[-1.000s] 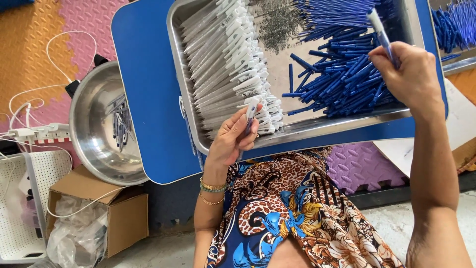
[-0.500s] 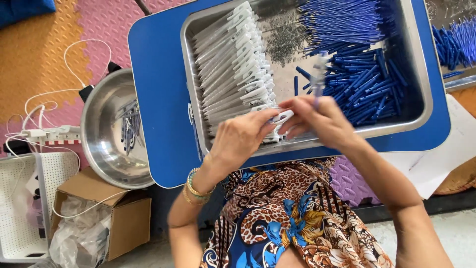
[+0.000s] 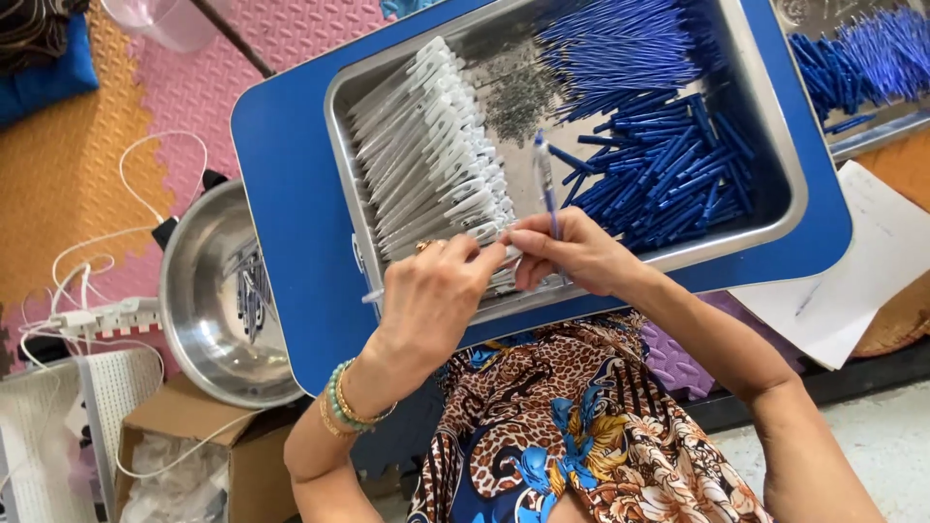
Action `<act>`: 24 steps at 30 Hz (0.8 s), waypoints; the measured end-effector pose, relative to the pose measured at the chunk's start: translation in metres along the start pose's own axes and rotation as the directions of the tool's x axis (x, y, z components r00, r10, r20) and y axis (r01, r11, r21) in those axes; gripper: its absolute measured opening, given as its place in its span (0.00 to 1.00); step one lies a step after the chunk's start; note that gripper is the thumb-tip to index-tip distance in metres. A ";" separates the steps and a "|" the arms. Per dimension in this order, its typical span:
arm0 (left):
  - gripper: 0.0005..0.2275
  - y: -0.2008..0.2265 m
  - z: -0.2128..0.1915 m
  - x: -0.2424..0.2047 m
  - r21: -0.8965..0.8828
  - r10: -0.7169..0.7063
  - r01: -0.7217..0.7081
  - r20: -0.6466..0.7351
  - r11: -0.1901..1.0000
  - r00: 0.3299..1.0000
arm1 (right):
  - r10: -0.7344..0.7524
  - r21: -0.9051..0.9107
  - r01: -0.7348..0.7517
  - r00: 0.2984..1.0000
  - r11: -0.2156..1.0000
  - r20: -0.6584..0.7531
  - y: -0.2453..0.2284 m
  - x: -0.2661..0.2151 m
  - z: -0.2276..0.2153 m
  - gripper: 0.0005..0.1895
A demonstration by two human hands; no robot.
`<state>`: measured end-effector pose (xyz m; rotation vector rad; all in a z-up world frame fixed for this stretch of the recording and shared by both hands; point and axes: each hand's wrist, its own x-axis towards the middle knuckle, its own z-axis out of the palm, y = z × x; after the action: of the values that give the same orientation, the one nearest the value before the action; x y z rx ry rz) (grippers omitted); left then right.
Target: Manually assembling ballpoint pens by inserting ink refills into barrels and attaching caps.
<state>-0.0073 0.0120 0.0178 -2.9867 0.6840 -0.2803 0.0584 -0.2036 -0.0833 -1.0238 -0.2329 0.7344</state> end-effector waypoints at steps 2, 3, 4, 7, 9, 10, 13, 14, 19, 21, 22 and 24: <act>0.12 -0.003 -0.009 0.001 -0.069 -0.007 0.011 0.068 0.998 0.998 | -0.038 -0.073 0.039 0.999 0.997 0.009 -0.005 -0.002 -0.001 0.14; 0.15 -0.004 -0.013 0.001 -0.137 -0.015 0.034 0.139 0.990 0.990 | -0.069 -0.147 0.072 0.997 0.987 0.025 -0.008 -0.003 -0.001 0.14; 0.15 -0.005 -0.006 -0.003 -0.138 -0.010 0.029 0.139 0.990 0.990 | -0.072 -0.147 0.074 0.997 0.986 0.021 -0.009 -0.005 -0.003 0.14; 0.12 -0.008 0.015 -0.012 -0.175 -0.042 0.048 0.040 0.983 0.998 | -0.172 -0.235 0.162 0.985 0.958 -0.021 -0.013 -0.007 -0.011 0.10; 0.15 -0.007 0.027 -0.020 -0.294 -0.073 0.092 0.074 0.952 0.995 | -0.196 -0.178 0.184 0.979 0.967 -0.053 -0.012 -0.010 -0.017 0.08; 0.15 -0.005 0.030 -0.021 -0.293 -0.070 0.089 0.073 0.952 0.995 | -0.198 -0.179 0.186 0.979 0.966 -0.054 -0.010 -0.011 -0.016 0.08; 0.16 0.001 0.038 -0.024 -0.427 -0.090 0.118 0.085 0.897 0.992 | -0.170 -0.092 0.162 0.981 0.982 -0.090 -0.004 -0.013 -0.012 0.08; 0.16 0.002 0.040 -0.025 -0.499 -0.104 0.137 0.093 0.856 0.990 | -0.169 -0.058 0.164 0.982 0.985 -0.086 -0.003 -0.013 -0.009 0.09; 0.17 0.002 0.049 -0.027 -0.612 -0.126 0.156 0.093 0.775 0.988 | -0.217 -0.064 0.210 0.967 0.976 -0.132 -0.002 -0.016 -0.005 0.12; 0.16 0.002 0.047 -0.027 -0.609 -0.153 0.164 0.071 0.776 0.986 | -0.211 -0.050 0.205 0.967 0.977 -0.143 -0.020 -0.021 0.006 0.17; 0.16 0.002 0.043 -0.025 -0.608 -0.151 0.162 0.071 0.777 0.986 | -0.213 -0.050 0.207 0.966 0.977 -0.145 -0.018 -0.020 0.005 0.17; 0.15 0.003 0.036 -0.023 -0.589 -0.168 0.156 0.033 0.793 0.985 | -0.221 -0.037 0.218 0.962 0.975 -0.159 -0.014 -0.021 0.004 0.17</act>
<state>-0.0215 0.0204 -0.0214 -3.6583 0.6024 -0.1166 0.0479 -0.2190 -0.0662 -1.0506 -0.2090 0.4458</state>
